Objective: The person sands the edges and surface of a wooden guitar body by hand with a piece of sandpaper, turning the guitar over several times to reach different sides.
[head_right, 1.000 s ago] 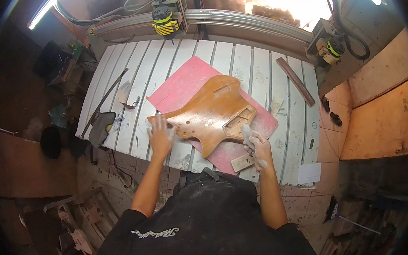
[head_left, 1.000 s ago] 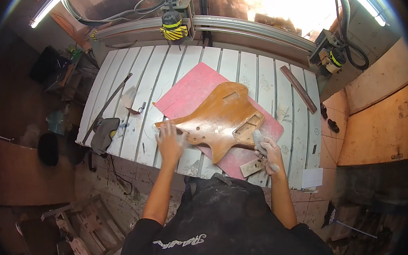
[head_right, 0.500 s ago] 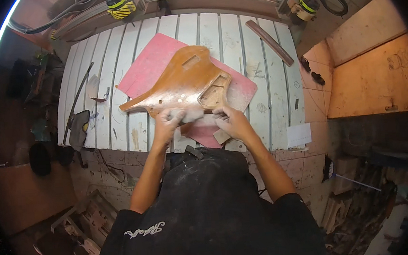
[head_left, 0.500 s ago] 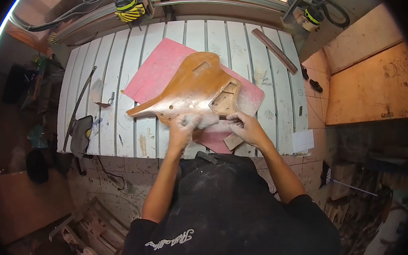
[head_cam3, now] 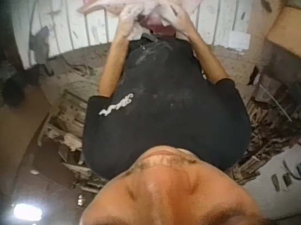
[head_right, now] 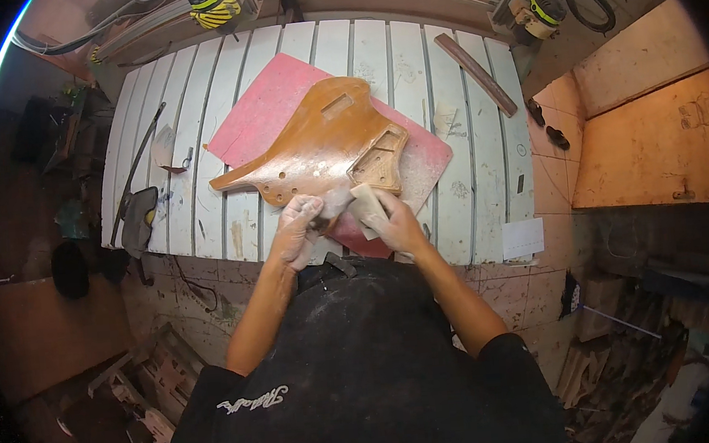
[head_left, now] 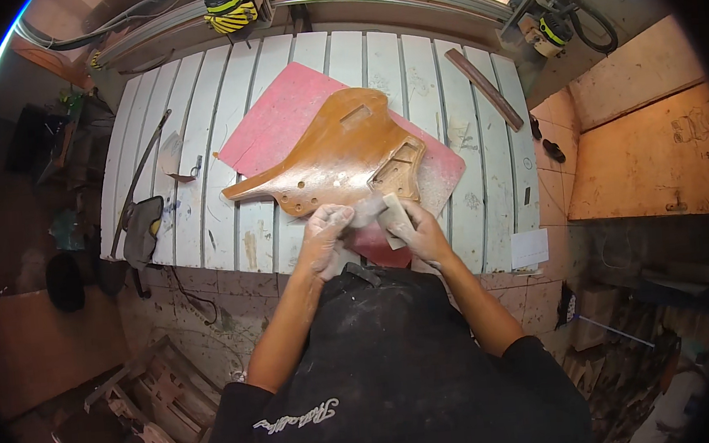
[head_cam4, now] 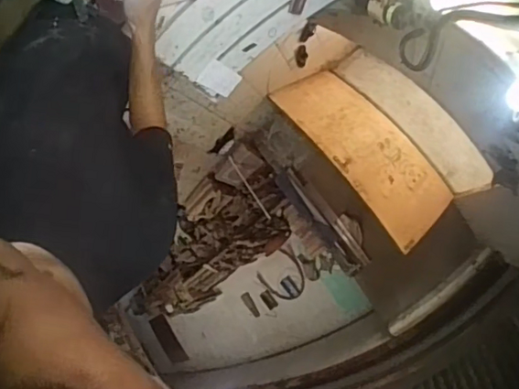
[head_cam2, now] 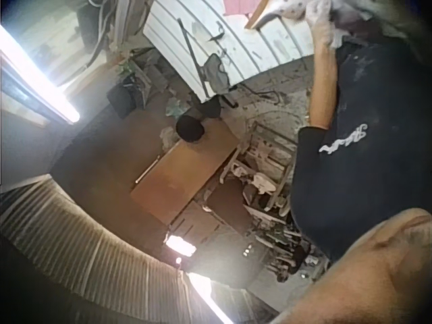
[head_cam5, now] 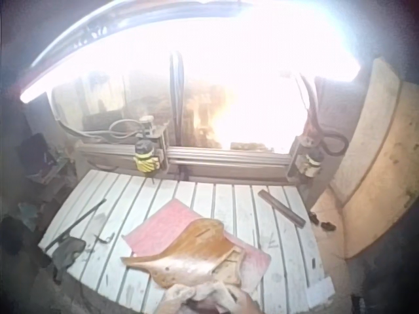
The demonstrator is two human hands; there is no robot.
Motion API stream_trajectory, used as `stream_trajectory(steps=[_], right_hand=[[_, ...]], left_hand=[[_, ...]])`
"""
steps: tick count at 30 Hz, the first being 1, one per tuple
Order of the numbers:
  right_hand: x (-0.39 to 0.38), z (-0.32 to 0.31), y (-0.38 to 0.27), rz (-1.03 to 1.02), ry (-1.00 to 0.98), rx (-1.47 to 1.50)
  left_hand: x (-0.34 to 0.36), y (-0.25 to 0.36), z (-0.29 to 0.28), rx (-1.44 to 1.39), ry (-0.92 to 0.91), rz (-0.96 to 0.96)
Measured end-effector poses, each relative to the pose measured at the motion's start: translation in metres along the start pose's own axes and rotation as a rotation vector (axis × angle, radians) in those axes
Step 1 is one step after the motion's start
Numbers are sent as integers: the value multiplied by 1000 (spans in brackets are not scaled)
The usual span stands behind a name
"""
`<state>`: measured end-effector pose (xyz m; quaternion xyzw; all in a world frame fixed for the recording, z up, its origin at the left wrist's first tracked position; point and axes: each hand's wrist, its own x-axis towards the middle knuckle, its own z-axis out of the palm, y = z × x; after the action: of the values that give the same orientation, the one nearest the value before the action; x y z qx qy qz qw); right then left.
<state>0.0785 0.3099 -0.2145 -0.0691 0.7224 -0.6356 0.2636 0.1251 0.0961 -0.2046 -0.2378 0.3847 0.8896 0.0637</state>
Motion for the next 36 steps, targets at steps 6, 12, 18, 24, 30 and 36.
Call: stream_trajectory(steps=[6, 12, 18, 24, 30, 36], right_hand=[[14, 34, -12, -261, -76, 321], [14, 32, -25, 98, -196, 588], [13, 34, -33, 249, -180, 573], [9, 32, -50, 349, -171, 743], [2, 29, -54, 270, -214, 645], [-3, 43, -76, 439, -144, 729]], left_hand=[[-2, -5, 23, 390, 147, 295], [-5, -9, 28, 612, 210, 586], [-20, 7, 34, 814, 180, 659], [-14, 13, 15, 861, 75, 651], [-10, 16, 0, 651, -80, 415], [0, 12, -25, 508, -73, 369]])
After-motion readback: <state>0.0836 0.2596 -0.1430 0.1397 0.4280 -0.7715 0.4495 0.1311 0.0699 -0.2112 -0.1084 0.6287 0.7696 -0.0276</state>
